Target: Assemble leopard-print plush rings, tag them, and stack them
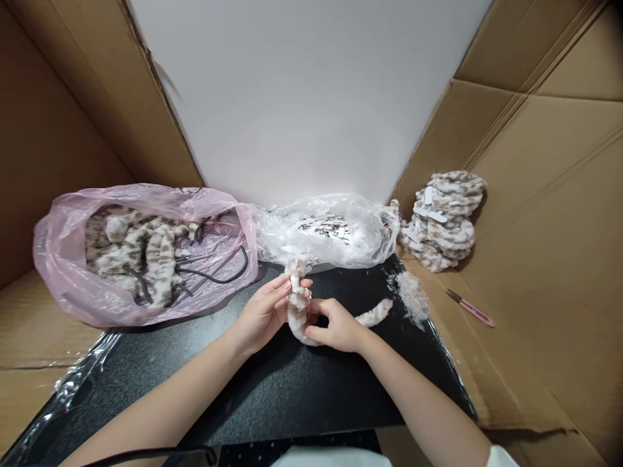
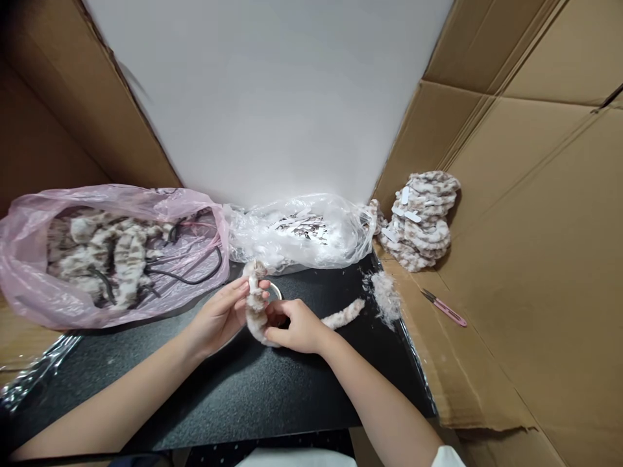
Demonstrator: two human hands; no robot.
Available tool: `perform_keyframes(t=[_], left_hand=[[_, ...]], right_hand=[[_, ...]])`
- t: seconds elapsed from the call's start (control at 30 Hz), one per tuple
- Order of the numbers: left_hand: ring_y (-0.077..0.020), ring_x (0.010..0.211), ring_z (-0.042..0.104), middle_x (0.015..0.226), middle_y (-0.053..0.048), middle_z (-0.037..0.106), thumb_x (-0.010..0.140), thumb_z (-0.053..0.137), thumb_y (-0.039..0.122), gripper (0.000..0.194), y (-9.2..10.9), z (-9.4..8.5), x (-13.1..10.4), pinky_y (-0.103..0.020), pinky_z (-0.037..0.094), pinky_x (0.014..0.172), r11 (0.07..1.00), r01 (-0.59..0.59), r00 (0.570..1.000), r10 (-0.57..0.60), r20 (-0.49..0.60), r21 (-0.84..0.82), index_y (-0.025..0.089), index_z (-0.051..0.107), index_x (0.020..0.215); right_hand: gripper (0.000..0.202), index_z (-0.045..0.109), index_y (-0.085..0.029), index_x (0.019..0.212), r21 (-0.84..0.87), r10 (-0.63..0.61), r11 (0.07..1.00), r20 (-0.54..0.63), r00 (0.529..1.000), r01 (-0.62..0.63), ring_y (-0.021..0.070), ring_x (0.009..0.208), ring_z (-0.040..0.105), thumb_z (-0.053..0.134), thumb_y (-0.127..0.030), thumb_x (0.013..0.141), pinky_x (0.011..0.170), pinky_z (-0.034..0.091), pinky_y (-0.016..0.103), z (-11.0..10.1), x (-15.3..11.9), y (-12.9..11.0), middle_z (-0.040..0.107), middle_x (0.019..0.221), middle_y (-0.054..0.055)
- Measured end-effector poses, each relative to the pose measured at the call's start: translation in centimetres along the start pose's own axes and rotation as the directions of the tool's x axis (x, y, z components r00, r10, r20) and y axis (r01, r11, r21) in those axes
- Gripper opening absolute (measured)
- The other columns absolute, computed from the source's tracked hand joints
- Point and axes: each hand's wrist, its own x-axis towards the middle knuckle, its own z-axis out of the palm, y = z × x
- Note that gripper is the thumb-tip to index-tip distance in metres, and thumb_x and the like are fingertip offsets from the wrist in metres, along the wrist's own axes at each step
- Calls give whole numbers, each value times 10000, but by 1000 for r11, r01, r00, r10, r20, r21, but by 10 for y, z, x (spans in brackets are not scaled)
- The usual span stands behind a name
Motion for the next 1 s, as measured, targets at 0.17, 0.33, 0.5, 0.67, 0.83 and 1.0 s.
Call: perform_keyframes(t=[0.17,0.33,0.5,0.67,0.83,1.0], left_hand=[[-114,707,660,807,-27,722,645,848,235,288,1,-3,3,-190,543,662,998,-56,996,55,-63,-19,145,727,890],[-106,666,644,736,-12,695,634,856,269,284,4,-4,3,-190,534,624,998,-63,997,63,-35,1,136,722,846],[-104,684,648,777,0,701,608,870,261,329,6,-2,4,-194,537,647,996,-83,994,82,-75,-9,150,717,878],[-113,736,650,833,-14,693,629,856,255,330,1,-3,5,-194,529,674,995,-81,993,85,-79,54,151,714,907],[-115,734,638,831,-18,677,651,846,271,332,-8,-5,6,-208,519,712,987,-91,994,99,-52,134,148,702,925],[-79,675,629,822,5,678,652,847,259,346,-12,-6,6,-166,510,658,993,-60,996,66,-58,99,160,690,945]], right_hand=[[46,453,-179,608,151,47,987,35,998,-52,98,565,360,438,-167,650,526,303,222,-4,2,7,421,588,-35],[190,507,-169,686,256,68,962,116,991,-96,101,520,411,482,-331,783,501,316,225,-6,0,7,479,578,-27],[267,527,-162,763,200,56,976,152,987,-87,112,527,504,619,-408,811,540,399,234,-5,-2,4,543,589,-22],[209,561,-176,857,60,-119,990,-127,985,128,122,639,525,638,-365,813,623,442,253,1,-3,3,554,715,-16],[198,591,-205,900,-335,-469,875,-419,777,348,150,700,582,714,-278,763,688,475,293,10,-4,-3,621,766,4],[114,636,-210,925,-640,-645,696,-359,675,325,171,718,618,665,-264,829,688,453,321,12,-4,-4,689,782,27]])
